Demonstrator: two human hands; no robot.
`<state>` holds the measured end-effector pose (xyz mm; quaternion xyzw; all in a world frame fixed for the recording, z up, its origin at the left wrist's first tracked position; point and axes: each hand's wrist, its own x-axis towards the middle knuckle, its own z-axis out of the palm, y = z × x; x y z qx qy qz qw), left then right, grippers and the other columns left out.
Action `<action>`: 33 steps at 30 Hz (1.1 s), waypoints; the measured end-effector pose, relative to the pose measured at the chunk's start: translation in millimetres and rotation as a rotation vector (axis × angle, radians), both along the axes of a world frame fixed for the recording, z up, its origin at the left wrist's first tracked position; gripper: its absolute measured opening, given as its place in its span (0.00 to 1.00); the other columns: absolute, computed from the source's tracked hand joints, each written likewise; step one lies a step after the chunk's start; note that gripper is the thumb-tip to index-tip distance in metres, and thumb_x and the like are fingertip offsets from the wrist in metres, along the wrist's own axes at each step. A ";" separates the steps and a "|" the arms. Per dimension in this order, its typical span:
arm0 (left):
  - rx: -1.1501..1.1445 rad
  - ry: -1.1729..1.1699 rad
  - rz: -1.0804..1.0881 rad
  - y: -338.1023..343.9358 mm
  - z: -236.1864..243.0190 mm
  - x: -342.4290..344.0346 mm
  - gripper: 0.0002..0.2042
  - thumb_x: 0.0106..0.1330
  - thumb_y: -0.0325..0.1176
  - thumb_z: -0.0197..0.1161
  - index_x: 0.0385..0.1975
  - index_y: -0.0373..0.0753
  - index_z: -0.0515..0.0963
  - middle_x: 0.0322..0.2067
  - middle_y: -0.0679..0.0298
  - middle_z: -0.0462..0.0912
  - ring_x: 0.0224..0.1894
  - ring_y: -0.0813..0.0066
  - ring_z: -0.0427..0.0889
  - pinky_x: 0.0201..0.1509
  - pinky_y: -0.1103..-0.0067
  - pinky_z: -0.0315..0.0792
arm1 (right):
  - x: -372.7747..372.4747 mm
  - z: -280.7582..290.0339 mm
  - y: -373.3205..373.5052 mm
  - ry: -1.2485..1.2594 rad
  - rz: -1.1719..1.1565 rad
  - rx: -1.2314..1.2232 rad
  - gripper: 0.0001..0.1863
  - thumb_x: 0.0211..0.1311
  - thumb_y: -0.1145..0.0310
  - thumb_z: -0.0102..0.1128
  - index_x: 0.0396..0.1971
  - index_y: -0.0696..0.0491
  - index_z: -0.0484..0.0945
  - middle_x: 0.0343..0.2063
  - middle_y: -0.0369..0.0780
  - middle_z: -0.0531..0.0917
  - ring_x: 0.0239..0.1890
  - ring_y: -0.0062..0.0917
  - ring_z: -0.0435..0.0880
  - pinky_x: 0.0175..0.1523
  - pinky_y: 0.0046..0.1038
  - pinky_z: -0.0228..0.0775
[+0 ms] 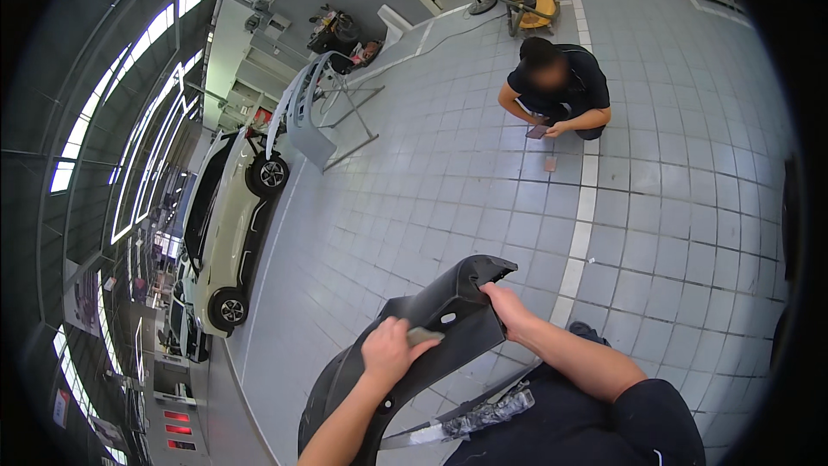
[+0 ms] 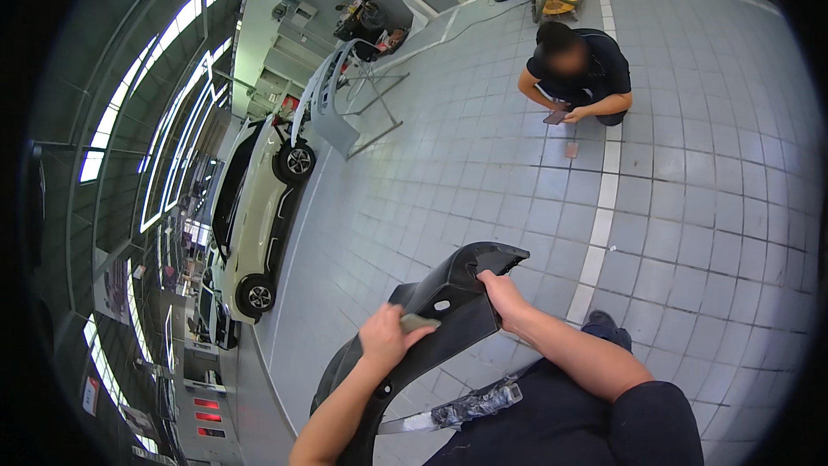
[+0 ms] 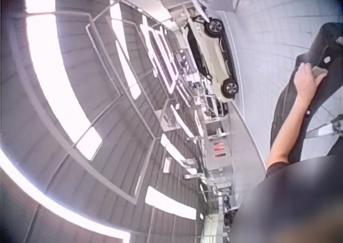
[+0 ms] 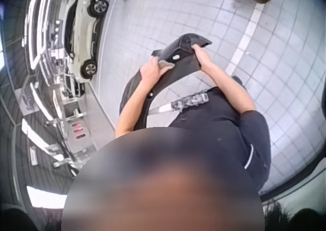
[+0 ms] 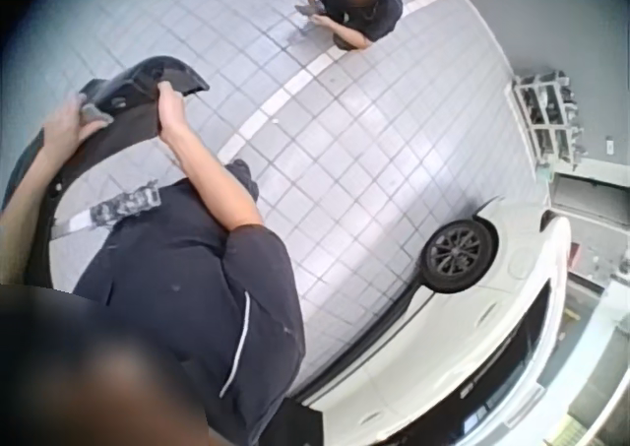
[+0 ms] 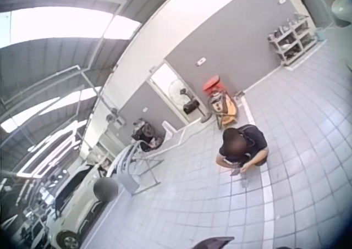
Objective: The person sands a black plastic car fender liner using a sanding block. They hold the part on a metal stand and rub the sanding block over the curved surfaces and edges repeatedly.
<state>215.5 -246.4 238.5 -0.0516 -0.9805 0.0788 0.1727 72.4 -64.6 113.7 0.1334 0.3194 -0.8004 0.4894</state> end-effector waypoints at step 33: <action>-0.034 0.034 0.155 26.8 -6.2 -4.4 0.34 0.49 0.61 0.79 0.42 0.37 0.77 0.33 0.59 0.79 0.32 0.56 0.84 0.29 0.67 0.75 | -2.4 -4.6 5.3 0.003 -0.011 -0.011 0.20 0.71 0.62 0.50 0.38 0.68 0.80 0.32 0.47 0.85 0.32 0.33 0.86 0.36 0.38 0.77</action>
